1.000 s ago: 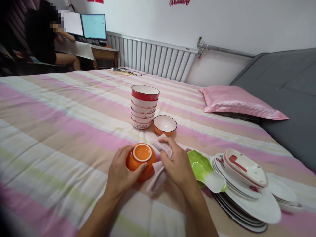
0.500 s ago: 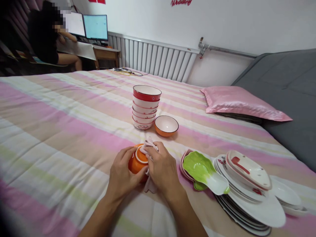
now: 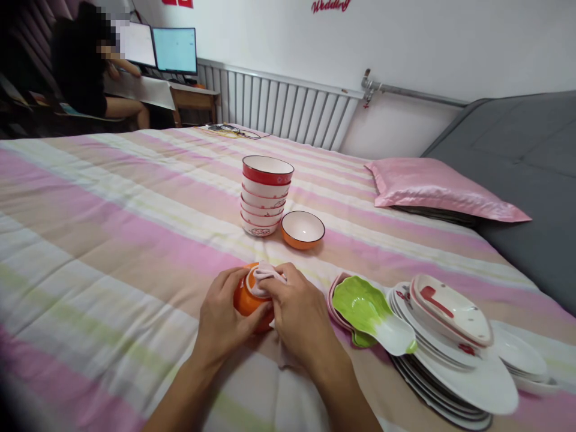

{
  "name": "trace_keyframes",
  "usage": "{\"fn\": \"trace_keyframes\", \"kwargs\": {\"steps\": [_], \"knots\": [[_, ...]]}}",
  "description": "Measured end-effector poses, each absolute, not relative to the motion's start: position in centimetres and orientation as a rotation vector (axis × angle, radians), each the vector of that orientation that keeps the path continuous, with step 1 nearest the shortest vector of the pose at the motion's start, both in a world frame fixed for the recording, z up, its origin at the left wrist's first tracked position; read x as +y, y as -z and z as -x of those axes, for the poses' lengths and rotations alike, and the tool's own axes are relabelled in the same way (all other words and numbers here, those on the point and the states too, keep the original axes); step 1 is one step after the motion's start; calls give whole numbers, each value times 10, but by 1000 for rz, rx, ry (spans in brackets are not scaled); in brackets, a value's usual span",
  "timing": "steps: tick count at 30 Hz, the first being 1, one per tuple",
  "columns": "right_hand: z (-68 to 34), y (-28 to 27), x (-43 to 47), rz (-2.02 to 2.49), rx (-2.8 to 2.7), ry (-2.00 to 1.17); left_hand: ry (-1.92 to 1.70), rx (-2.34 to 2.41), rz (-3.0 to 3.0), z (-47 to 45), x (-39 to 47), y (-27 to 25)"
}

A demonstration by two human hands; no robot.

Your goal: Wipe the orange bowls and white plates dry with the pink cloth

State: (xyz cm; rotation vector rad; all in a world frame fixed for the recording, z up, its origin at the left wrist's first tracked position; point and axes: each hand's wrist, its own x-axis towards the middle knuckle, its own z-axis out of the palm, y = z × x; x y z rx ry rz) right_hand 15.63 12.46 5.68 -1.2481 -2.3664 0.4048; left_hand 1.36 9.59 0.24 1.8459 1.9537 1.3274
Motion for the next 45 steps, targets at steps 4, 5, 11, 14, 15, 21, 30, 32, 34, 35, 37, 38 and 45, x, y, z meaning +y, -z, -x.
{"fn": "trace_keyframes", "kwargs": {"steps": [4, 5, 11, 14, 15, 21, 30, 32, 34, 35, 37, 38, 45], "knots": [[-159, -59, 120, 1393, -2402, -112, -1329, 1961, -1873, -14, 96, 0], [-159, -58, 119, 1414, -2397, -59, -1334, 1963, -1876, -14, 96, 0], [-154, -47, 124, 1530, -2291, 16, -1325, 1970, -1885, -14, 97, 0], [-150, -41, 130, 1524, -2251, -15, -1321, 1965, -1873, -13, 97, -1], [-148, -40, 132, 1497, -2253, -35, -1326, 1965, -1867, -13, 97, -2], [-140, -35, 136, 1305, -2287, -119, -1359, 1934, -1829, -14, 95, -4], [-146, -44, 133, 1135, -2364, -300, -1361, 1933, -1823, -15, 95, -4], [-149, -49, 130, 1167, -2389, -335, -1342, 1938, -1819, -15, 95, -5], [-153, -53, 127, 1230, -2416, -332, -1324, 1946, -1820, -15, 96, -5], [-154, -55, 125, 1270, -2428, -314, -1315, 1952, -1824, -15, 96, -5], [-157, -59, 122, 1357, -2446, -243, -1301, 1957, -1838, -15, 97, -4], [-158, -60, 121, 1397, -2453, -194, -1299, 1959, -1845, -15, 97, -3], [-157, -55, 126, 1499, -2420, 28, -1314, 1968, -1865, -14, 95, 0]]}}
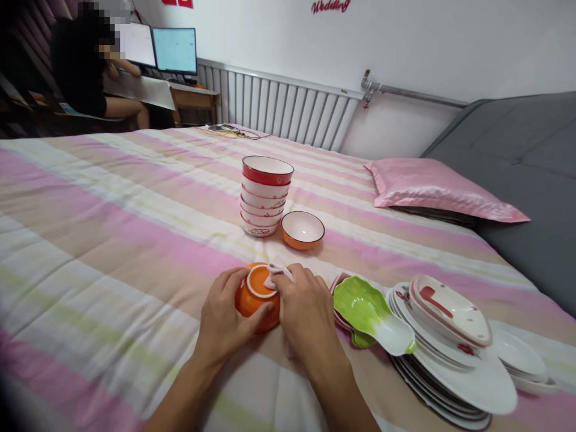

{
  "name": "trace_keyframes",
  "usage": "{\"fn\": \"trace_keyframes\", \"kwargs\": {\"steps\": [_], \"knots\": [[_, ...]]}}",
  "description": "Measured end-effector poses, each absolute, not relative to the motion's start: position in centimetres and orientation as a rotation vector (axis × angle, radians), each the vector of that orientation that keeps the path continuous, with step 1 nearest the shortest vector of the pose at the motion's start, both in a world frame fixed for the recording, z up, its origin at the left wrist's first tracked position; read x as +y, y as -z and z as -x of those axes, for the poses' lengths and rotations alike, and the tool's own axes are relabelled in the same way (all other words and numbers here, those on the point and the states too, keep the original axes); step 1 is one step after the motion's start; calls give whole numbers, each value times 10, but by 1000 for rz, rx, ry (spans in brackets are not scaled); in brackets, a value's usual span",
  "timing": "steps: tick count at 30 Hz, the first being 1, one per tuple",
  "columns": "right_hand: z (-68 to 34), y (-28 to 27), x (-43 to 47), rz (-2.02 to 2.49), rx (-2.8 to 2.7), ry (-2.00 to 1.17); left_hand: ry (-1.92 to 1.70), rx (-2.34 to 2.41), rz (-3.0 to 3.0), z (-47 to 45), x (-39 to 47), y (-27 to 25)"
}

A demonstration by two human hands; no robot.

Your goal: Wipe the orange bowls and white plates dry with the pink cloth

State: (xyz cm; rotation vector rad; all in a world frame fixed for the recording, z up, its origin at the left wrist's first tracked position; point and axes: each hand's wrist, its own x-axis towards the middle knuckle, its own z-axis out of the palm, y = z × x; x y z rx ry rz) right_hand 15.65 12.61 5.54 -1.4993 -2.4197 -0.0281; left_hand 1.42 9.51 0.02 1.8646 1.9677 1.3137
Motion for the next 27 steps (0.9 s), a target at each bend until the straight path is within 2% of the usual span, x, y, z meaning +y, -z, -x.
{"fn": "trace_keyframes", "kwargs": {"steps": [8, 16, 22, 27], "knots": [[-150, -38, 139, 1269, -2356, -144, -1330, 1968, -1826, -15, 96, -1], [-153, -50, 129, 1234, -2427, -315, -1323, 1952, -1832, -15, 97, -2], [-159, -58, 122, 1447, -2405, -172, -1307, 1965, -1861, -14, 98, 0], [-153, -50, 130, 1446, -2347, -126, -1315, 1972, -1866, -14, 98, 0]]}}
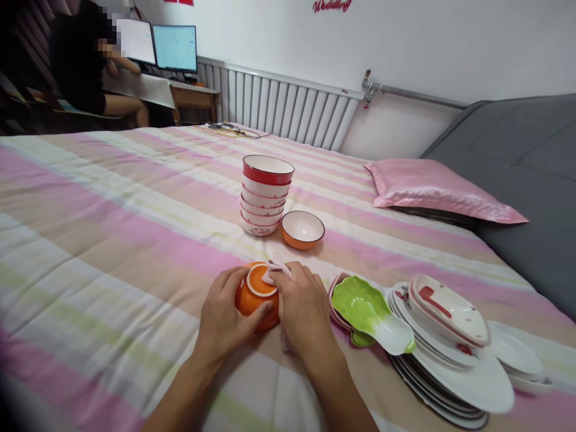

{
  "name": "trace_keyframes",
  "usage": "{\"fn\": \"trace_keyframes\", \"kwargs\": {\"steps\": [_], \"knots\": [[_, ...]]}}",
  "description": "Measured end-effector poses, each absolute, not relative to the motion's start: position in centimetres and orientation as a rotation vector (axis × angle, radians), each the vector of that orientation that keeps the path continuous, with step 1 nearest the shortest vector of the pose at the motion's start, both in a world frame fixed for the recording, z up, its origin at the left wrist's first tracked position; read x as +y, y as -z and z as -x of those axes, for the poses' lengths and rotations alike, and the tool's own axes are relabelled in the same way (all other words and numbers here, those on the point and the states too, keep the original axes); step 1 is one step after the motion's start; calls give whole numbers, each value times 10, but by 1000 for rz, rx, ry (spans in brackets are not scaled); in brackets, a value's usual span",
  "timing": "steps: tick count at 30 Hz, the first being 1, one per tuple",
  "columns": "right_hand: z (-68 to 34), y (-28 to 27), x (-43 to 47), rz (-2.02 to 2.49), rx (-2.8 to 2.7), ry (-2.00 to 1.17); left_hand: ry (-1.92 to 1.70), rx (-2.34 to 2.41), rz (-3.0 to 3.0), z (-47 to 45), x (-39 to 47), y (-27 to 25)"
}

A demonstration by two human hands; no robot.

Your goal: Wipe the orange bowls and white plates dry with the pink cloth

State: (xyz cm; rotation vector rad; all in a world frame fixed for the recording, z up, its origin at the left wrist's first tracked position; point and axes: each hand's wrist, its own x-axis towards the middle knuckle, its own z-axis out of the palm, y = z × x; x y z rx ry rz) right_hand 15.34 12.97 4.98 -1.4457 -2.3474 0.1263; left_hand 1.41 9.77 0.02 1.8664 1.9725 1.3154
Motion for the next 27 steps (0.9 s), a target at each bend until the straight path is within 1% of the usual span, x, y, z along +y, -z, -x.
{"fn": "trace_keyframes", "kwargs": {"steps": [8, 13, 16, 22, 27], "knots": [[-139, -38, 133, 1273, -2314, -167, -1357, 1930, -1819, -15, 95, -4], [-144, -49, 125, 1187, -2352, -351, -1368, 1931, -1801, -15, 95, -4], [-152, -56, 121, 1265, -2383, -412, -1331, 1926, -1817, -14, 96, -3], [-155, -56, 118, 1520, -2344, -157, -1306, 1951, -1849, -13, 95, -2], [-144, -45, 126, 1457, -2302, -71, -1325, 1941, -1826, -14, 96, -3]]}}
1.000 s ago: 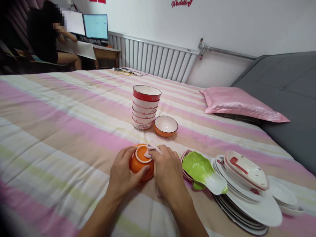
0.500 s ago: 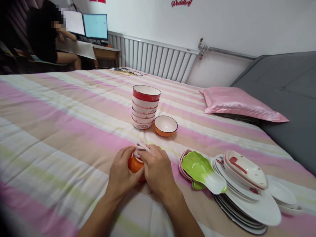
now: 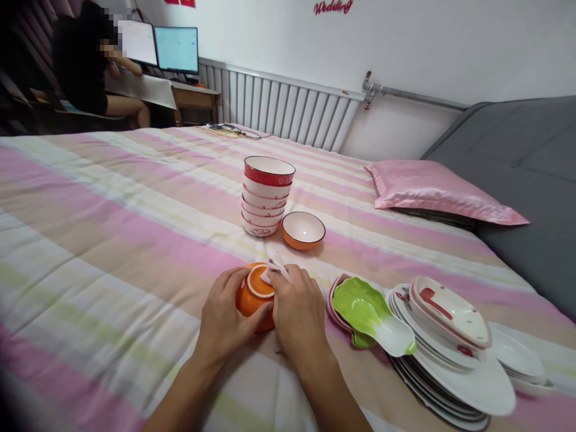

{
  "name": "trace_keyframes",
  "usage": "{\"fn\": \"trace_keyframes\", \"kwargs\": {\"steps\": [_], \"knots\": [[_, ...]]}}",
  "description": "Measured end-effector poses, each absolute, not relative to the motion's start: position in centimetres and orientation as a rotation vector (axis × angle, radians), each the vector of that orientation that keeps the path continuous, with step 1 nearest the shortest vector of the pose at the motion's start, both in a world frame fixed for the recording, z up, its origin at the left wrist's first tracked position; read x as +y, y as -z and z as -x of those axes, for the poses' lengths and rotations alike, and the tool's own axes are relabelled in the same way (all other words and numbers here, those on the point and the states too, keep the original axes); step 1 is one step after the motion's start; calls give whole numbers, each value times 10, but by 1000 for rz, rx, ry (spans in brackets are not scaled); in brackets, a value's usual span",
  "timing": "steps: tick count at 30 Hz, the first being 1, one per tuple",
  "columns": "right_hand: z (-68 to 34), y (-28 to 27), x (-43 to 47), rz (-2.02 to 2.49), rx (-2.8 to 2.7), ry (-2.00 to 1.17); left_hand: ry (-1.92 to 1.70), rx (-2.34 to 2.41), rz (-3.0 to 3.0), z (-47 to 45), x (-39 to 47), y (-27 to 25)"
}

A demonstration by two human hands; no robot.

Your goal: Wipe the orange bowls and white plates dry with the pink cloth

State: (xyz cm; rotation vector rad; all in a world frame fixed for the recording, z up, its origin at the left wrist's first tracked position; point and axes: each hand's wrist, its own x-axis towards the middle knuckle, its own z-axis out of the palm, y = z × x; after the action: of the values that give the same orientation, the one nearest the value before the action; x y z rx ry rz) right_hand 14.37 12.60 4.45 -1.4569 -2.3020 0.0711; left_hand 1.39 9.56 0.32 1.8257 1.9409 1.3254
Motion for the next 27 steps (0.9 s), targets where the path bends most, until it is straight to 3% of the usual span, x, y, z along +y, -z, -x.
{"fn": "trace_keyframes", "kwargs": {"steps": [6, 20, 27], "knots": [[-134, -38, 129, 1283, -2311, -145, -1377, 1922, -1807, -14, 96, -4], [-157, -42, 141, 1049, -1884, -746, -1341, 1962, -1849, -13, 95, -1], [-160, -36, 145, 1126, -1750, -904, -1310, 1996, -1864, -12, 95, 0]]}}
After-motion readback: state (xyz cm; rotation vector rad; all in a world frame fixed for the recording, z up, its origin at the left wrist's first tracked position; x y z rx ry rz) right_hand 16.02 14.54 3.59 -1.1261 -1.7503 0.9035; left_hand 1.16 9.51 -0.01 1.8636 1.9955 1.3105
